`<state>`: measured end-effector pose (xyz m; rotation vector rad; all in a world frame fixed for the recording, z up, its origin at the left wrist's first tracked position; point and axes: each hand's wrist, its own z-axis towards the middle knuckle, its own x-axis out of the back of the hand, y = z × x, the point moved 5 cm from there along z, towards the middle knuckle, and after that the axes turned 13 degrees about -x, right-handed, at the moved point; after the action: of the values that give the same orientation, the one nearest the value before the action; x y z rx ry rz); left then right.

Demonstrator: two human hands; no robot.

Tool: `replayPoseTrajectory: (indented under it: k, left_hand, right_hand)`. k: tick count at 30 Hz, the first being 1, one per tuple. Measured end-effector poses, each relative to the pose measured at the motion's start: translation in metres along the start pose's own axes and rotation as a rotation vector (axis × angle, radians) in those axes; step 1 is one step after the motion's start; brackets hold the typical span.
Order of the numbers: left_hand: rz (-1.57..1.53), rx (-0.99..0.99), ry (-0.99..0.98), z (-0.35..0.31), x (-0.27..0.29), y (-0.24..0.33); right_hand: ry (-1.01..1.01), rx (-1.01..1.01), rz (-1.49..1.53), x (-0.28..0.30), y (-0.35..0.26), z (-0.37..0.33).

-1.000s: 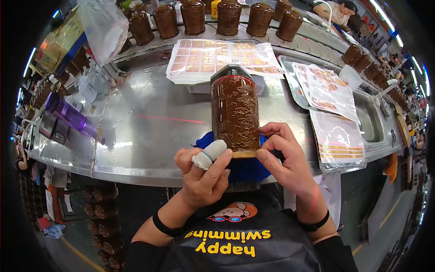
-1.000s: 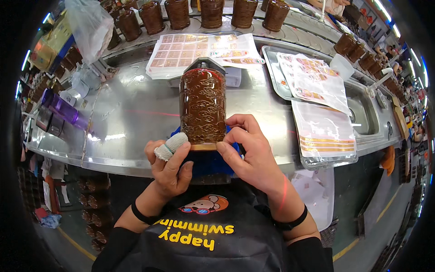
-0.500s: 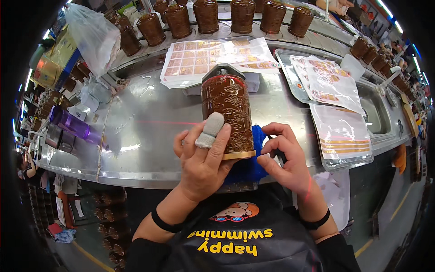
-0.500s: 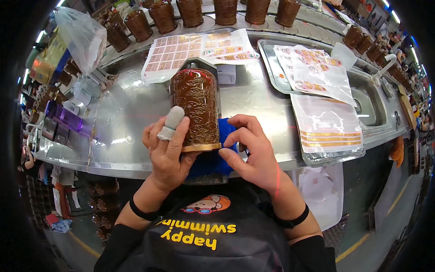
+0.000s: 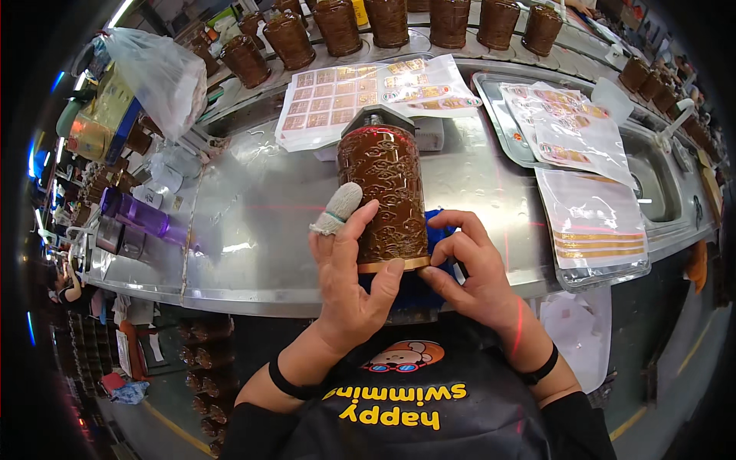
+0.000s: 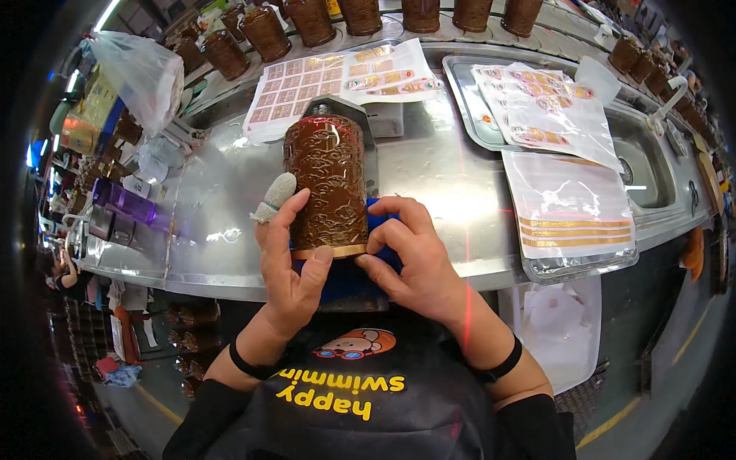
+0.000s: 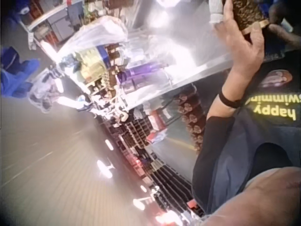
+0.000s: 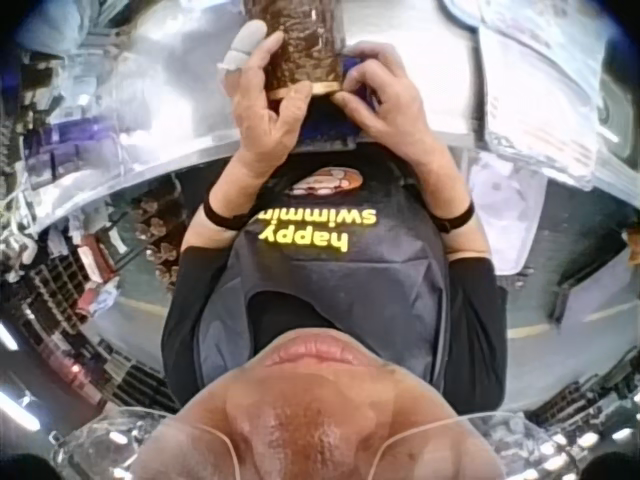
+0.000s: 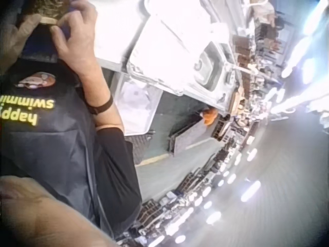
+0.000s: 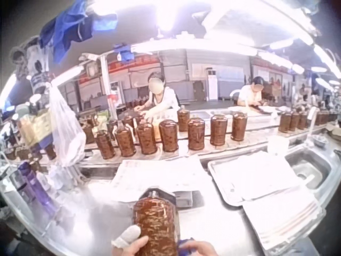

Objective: Applying adhesive labels to brown glass bottles on an assembly line and checking alignment.

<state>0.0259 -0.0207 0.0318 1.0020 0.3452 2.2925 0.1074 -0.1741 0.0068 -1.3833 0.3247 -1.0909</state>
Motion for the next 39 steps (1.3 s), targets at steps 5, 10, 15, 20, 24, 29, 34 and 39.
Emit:
replayPoseTrajectory:
  k: [5, 10, 15, 20, 24, 29, 34, 39]
  left_hand:
    - [0.0, 0.013, 0.005, -0.001, -0.001, 0.0]
    - [-0.058, 0.053, 0.072, -0.005, -0.002, 0.0]
    - [0.266, -0.264, 0.11, -0.037, 0.018, 0.005]
    - [0.554, -0.621, -0.056, -0.034, 0.005, 0.023]
    - [0.573, -0.75, -0.056, -0.026, -0.003, 0.027]
    - [0.355, -0.565, -0.075, -0.021, 0.002, 0.024]
    - [0.473, -0.54, -0.061, -0.03, 0.012, 0.02]
    - [0.483, -0.743, -0.13, -0.019, -0.005, 0.03]
  right_hand:
    - [0.007, 0.021, 0.009, 0.0, 0.0, 0.001]
    - [0.005, 0.024, 0.039, 0.0, 0.003, 0.002]
    - [0.015, 0.046, 0.02, 0.0, 0.006, 0.002]
    - [0.007, 0.034, 0.009, 0.0, 0.006, 0.001]
    - [-0.003, 0.03, 0.003, -0.001, 0.005, 0.001]
    - [0.016, 0.03, 0.042, 0.0, 0.007, 0.0]
    - [0.0, 0.018, 0.026, 0.001, 0.006, -0.001]
    - [0.064, -0.132, 0.215, 0.014, 0.007, -0.006]
